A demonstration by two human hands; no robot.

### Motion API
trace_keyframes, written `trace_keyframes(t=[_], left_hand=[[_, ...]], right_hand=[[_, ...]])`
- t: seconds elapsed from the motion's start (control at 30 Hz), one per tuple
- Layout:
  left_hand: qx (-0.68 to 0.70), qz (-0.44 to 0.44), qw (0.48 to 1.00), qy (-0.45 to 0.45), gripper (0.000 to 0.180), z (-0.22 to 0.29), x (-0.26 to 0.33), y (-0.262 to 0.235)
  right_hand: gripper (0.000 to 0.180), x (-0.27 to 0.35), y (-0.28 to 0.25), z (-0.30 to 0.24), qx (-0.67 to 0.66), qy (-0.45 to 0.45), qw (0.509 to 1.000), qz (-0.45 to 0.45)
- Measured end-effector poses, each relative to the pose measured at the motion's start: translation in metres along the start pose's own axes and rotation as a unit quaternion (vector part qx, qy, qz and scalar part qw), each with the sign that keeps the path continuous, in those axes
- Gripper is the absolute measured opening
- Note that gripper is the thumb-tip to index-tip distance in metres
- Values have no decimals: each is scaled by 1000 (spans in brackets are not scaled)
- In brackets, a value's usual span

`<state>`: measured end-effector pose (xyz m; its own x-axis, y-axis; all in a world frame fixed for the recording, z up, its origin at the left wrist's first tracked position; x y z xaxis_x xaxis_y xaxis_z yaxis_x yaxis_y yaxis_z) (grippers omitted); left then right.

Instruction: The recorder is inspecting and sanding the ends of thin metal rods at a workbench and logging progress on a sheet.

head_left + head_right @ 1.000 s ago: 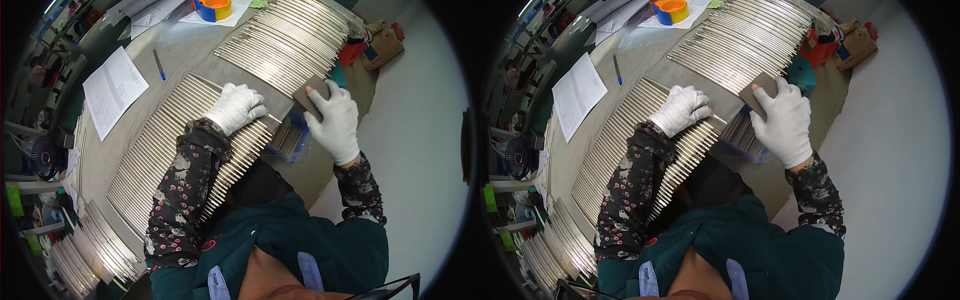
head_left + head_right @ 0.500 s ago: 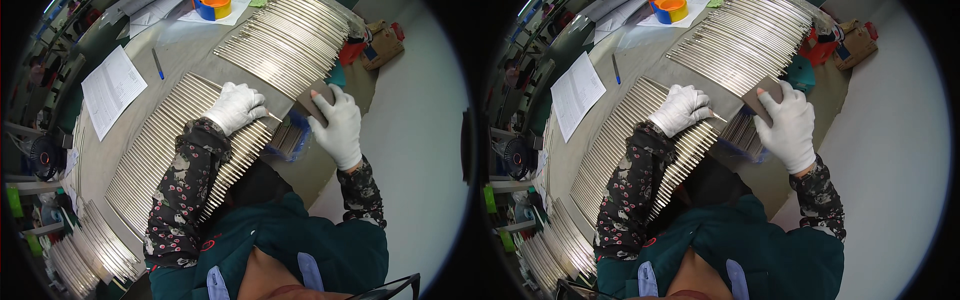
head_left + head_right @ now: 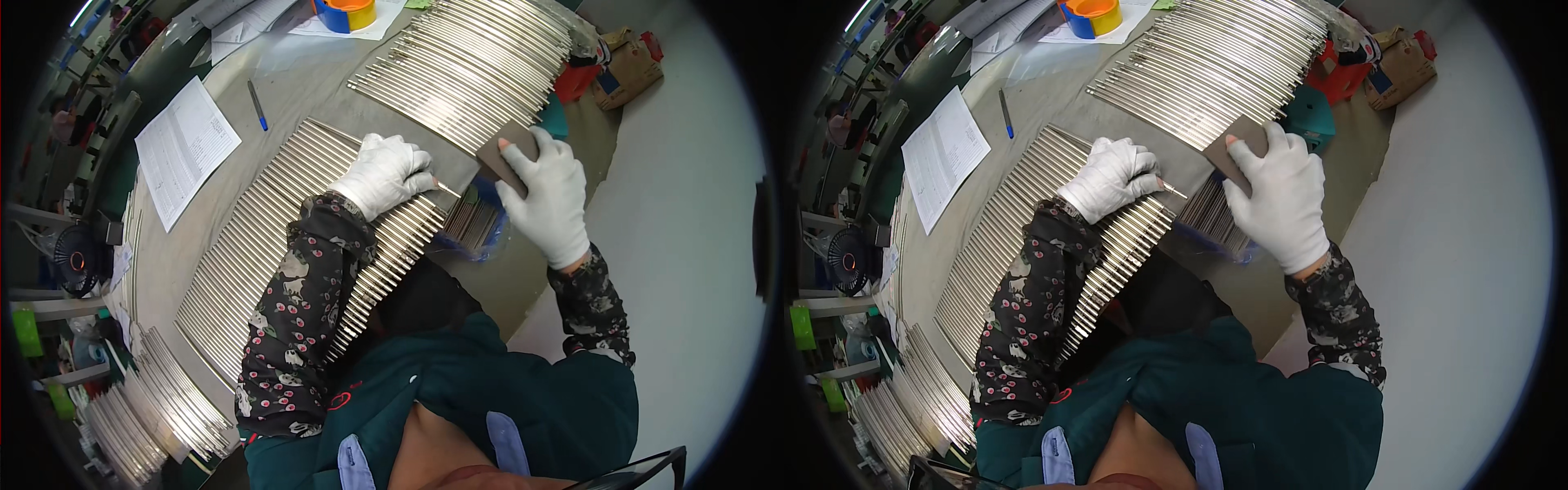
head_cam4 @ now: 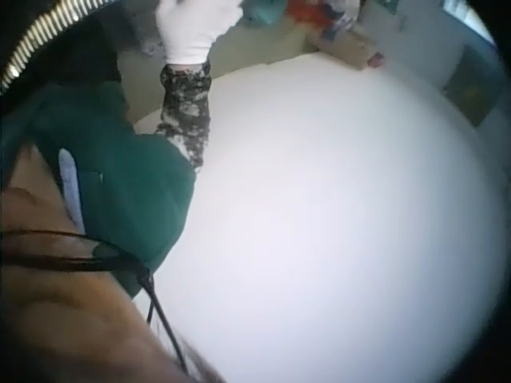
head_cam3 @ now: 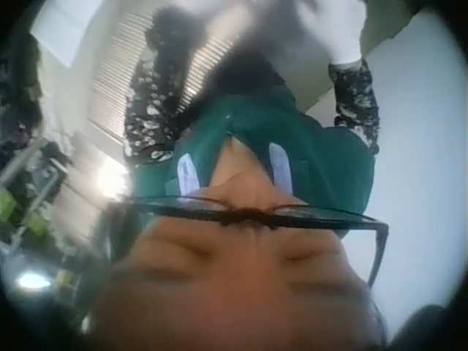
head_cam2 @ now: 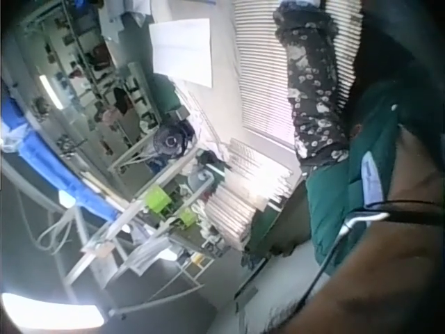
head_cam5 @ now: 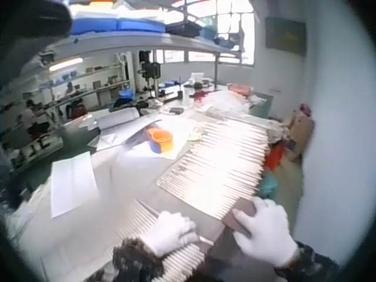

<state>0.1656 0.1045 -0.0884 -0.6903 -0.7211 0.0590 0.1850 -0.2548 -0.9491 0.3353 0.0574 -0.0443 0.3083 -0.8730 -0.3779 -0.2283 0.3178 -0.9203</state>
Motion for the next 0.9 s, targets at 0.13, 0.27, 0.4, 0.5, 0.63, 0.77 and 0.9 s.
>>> trace_keyframes(t=[0.13,0.27,0.4,0.5,0.63,0.77,0.9], left_hand=[[-11,-1,1000,-6,18,1,-2,-3],[-6,-17,1000,-6,16,-1,-2,1],[-47,31,998,15,15,3,3,-8],[-90,99,990,49,17,9,7,-13],[-111,135,985,-6,24,13,19,-22],[-68,4,998,-10,22,11,22,-10],[-76,-85,993,-43,21,14,15,-10]], right_hand=[[42,16,-2,-49,-112,-147,982,-48],[42,2,-4,4,-7,0,999,32],[45,10,-1,-3,-92,-23,995,16],[47,16,-1,3,-94,-9,995,21],[49,24,2,9,-93,-2,995,25],[49,30,4,9,-102,3,995,24],[50,30,5,2,-117,-8,993,6]])
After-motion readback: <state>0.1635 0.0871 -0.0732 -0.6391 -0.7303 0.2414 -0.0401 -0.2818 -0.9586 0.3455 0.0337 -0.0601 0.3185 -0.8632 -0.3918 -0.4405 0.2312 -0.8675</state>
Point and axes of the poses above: each hand's wrist, its own x-axis away from the middle knuckle, its own y-axis out of the palm, z = x × y, the point moved 7 cm from there along -x, towards the middle knuckle, and after that the axes turned 6 degrees about -z, right-handed, at the moved point
